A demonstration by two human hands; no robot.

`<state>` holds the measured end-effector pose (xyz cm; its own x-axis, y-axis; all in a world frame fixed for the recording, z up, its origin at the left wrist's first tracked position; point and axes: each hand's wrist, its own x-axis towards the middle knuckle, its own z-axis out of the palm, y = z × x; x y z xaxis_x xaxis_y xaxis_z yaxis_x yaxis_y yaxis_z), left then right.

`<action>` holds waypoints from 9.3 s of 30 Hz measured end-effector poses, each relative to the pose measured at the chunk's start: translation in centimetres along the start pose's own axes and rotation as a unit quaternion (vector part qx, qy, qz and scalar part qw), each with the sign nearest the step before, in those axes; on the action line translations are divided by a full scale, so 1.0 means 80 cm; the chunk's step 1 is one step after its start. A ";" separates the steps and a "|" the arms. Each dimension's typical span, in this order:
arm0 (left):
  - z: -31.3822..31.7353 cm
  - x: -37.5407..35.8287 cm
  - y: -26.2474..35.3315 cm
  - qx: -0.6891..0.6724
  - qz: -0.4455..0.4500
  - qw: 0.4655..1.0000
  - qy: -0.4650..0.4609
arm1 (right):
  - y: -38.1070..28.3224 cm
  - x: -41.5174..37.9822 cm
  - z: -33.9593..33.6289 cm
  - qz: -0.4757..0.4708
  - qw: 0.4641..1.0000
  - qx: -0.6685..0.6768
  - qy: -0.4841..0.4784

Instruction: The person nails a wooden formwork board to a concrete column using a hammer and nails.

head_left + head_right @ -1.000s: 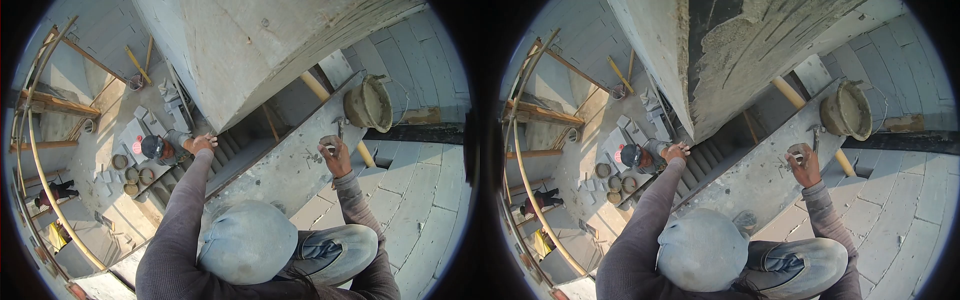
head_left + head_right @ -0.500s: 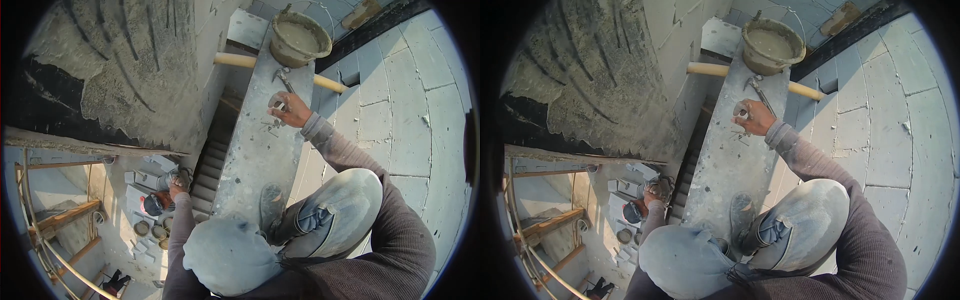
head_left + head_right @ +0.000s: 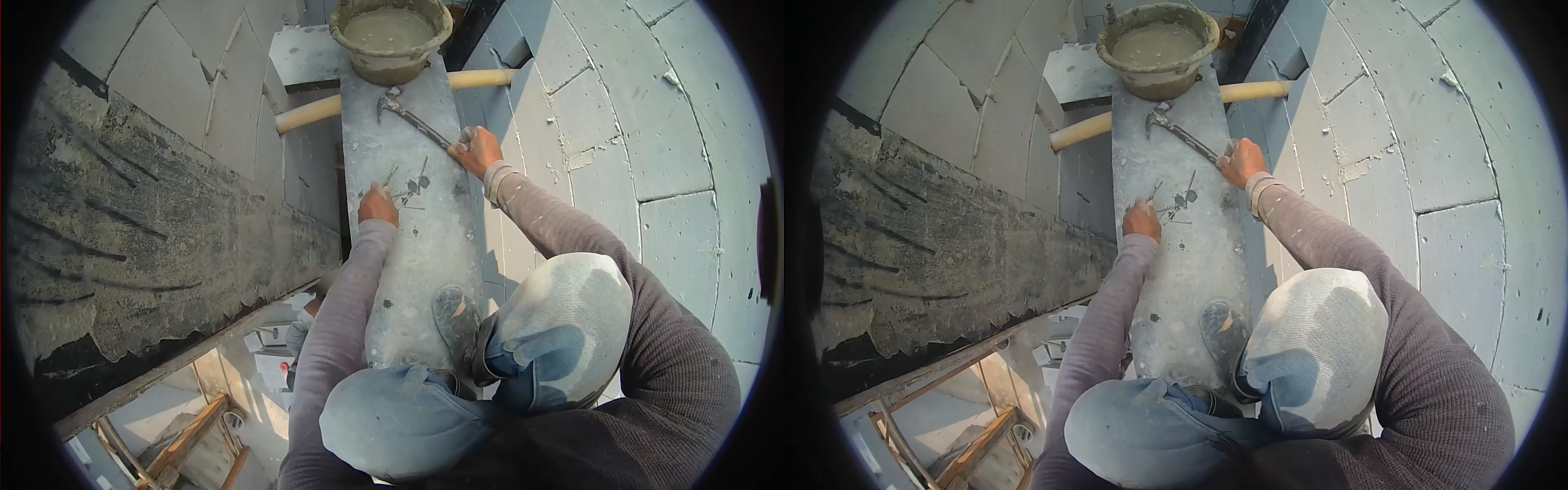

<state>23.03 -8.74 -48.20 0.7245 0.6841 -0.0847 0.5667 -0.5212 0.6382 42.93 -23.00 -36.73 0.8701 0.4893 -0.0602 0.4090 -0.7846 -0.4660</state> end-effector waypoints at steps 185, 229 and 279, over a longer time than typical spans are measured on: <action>-0.330 -0.197 -0.042 -0.449 -0.516 0.667 0.294 | -0.240 -0.154 0.012 -0.373 0.832 0.370 -0.176; -0.388 -0.159 0.005 -0.277 -0.235 0.742 0.563 | -0.244 -0.159 0.059 -0.352 0.813 0.409 -0.219; -0.376 -0.170 -0.017 -0.214 -0.360 0.703 0.575 | -0.254 -0.186 0.102 -0.206 0.608 0.750 -0.159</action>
<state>0.61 -1.98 -24.87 -0.6249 0.7806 0.0136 0.2765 0.2050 0.9389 19.42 -11.18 -33.58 0.5840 0.7629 0.2775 -0.3441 0.5422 -0.7666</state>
